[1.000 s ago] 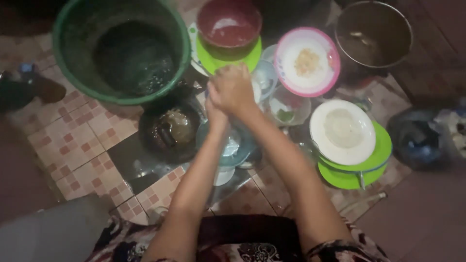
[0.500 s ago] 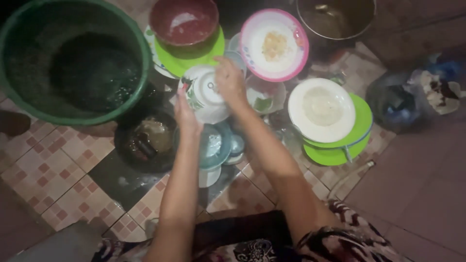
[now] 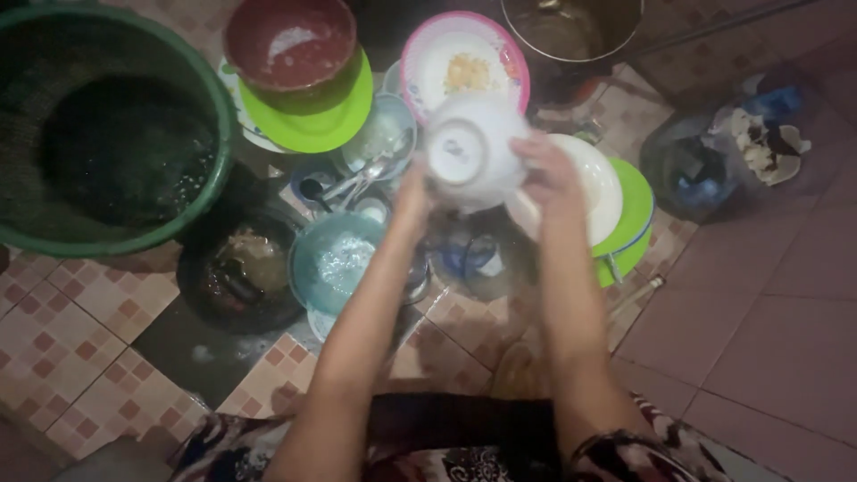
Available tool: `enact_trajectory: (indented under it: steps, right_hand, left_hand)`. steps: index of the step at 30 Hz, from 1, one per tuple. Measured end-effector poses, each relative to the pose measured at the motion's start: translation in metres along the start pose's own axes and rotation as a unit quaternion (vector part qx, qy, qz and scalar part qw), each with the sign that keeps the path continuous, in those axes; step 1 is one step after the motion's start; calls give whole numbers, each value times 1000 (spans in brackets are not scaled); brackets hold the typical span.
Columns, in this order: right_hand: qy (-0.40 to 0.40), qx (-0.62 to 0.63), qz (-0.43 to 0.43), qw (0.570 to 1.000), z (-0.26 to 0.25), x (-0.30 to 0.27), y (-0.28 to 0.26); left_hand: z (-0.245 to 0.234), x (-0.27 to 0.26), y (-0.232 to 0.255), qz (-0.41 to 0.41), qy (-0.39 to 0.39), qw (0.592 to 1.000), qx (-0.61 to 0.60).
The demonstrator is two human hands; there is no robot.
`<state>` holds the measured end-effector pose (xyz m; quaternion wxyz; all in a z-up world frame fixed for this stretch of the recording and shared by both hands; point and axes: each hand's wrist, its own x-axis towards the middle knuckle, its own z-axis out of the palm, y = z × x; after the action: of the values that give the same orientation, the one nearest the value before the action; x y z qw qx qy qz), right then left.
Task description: The person washes bowls, plates, and spoons by hand using a cloth and rinsing them with water from a bucket.
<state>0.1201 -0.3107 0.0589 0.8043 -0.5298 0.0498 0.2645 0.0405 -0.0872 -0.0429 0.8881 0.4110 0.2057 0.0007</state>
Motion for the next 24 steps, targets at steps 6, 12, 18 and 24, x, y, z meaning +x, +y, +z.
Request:
enact_trajectory:
  steps: [6, 12, 18, 24]
  right_hand:
    - [149, -528, -8, 836, -36, -33, -83]
    - [171, -824, -21, 539, -99, 26, 11]
    - [154, -846, -45, 509, -145, 29, 71]
    - [77, -871, 114, 472, -71, 26, 30]
  left_hand:
    - [3, 12, -31, 120, 17, 913, 390]
    - [-11, 16, -22, 99, 14, 930, 353]
    - [-20, 26, -13, 78, 4, 960, 270]
    - [-34, 53, -22, 108, 1, 966, 235]
